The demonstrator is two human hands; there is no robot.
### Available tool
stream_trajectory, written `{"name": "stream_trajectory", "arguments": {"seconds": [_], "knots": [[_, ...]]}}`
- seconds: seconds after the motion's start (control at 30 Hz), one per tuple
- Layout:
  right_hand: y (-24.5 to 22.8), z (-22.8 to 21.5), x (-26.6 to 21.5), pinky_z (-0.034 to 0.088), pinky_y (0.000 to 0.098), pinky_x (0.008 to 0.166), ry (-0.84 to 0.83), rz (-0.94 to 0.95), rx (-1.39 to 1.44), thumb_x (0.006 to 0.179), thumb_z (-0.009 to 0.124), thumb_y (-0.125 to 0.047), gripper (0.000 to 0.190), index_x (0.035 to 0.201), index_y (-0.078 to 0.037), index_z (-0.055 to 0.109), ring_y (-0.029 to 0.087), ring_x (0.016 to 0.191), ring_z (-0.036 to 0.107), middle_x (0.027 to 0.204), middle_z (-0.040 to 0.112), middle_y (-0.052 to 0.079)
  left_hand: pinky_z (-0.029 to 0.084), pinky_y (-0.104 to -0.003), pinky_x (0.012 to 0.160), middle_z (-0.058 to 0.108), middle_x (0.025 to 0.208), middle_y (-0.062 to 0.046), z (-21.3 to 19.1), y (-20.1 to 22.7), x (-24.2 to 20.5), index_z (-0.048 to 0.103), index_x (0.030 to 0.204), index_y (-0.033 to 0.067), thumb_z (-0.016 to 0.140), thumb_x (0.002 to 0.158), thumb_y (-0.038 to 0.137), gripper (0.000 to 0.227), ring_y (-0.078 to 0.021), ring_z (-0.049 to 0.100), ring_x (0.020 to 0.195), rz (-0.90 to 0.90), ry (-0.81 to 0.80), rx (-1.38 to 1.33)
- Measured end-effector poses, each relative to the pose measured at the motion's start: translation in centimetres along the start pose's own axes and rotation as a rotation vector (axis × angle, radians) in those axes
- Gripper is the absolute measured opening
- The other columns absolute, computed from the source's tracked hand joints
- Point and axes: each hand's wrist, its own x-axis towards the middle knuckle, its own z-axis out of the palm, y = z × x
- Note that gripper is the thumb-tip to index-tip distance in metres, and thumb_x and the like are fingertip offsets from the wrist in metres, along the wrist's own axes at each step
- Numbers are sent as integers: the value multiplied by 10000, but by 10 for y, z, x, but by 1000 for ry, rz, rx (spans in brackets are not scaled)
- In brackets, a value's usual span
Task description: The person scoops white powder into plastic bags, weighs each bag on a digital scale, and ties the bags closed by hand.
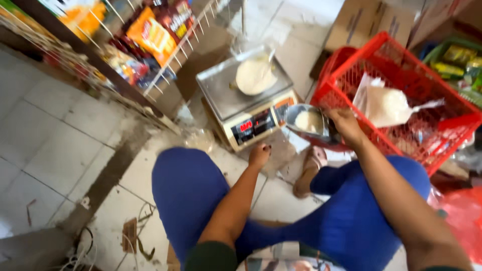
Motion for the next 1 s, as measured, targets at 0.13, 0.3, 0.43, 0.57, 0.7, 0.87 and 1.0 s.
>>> {"name": "stream_trajectory", "arguments": {"seconds": [0.13, 0.3, 0.43, 0.57, 0.7, 0.87, 1.0], "knots": [[-37, -1, -22, 407, 274, 535, 40, -46, -52, 997, 629, -237, 260, 948, -13, 752, 87, 606, 526, 737, 640, 11, 521, -464, 689, 724, 810, -167, -18, 18, 7, 712, 847, 49, 634, 883, 301, 266, -316, 705, 763, 36, -9, 0], [-60, 7, -15, 397, 291, 501, 58, -90, -97, 990, 656, -274, 299, 914, 0, 751, 106, 560, 517, 694, 643, 28, 526, -364, 619, 685, 812, -33, -62, 78, 28, 615, 1006, 84, 590, 978, 247, 168, -200, 654, 655, 20, -21, -461], [-76, 14, -12, 410, 294, 493, 36, -194, -228, 992, 654, -283, 352, 810, 10, 724, 100, 545, 525, 642, 637, 24, 515, -272, 665, 698, 808, -64, -144, 146, 43, 642, 968, 16, 567, 1053, 228, 241, -126, 650, 715, 336, 277, -533], [-95, 23, -17, 361, 343, 487, 71, -166, -228, 1009, 668, -310, 450, 718, 33, 685, 131, 524, 467, 587, 566, 55, 543, -317, 711, 735, 889, -90, -199, 204, 86, 660, 1007, 23, 578, 1023, 324, 313, -159, 693, 794, 351, 278, -491], [-104, 24, -10, 403, 346, 485, 110, -235, -350, 985, 657, -302, 440, 703, 36, 677, 140, 499, 501, 537, 579, 86, 521, -406, 840, 744, 1065, -153, -206, 244, 122, 704, 1068, 63, 623, 993, 520, 470, -280, 695, 985, 120, 273, -118], [-101, 25, -7, 420, 333, 484, 140, -291, -349, 969, 649, -287, 405, 724, 33, 693, 126, 500, 517, 543, 594, 82, 539, -447, 833, 716, 1084, -146, -189, 273, 101, 662, 1059, 111, 765, 741, 549, 552, -330, 695, 1016, 92, 334, 92], [-102, 33, -11, 414, 328, 489, 138, -176, -306, 970, 651, -281, 393, 741, 33, 705, 109, 532, 517, 583, 607, 53, 539, -448, 817, 713, 1032, -138, -184, 268, 98, 661, 1012, 102, 726, 792, 530, 486, -342, 695, 988, 233, 381, 44]]}}
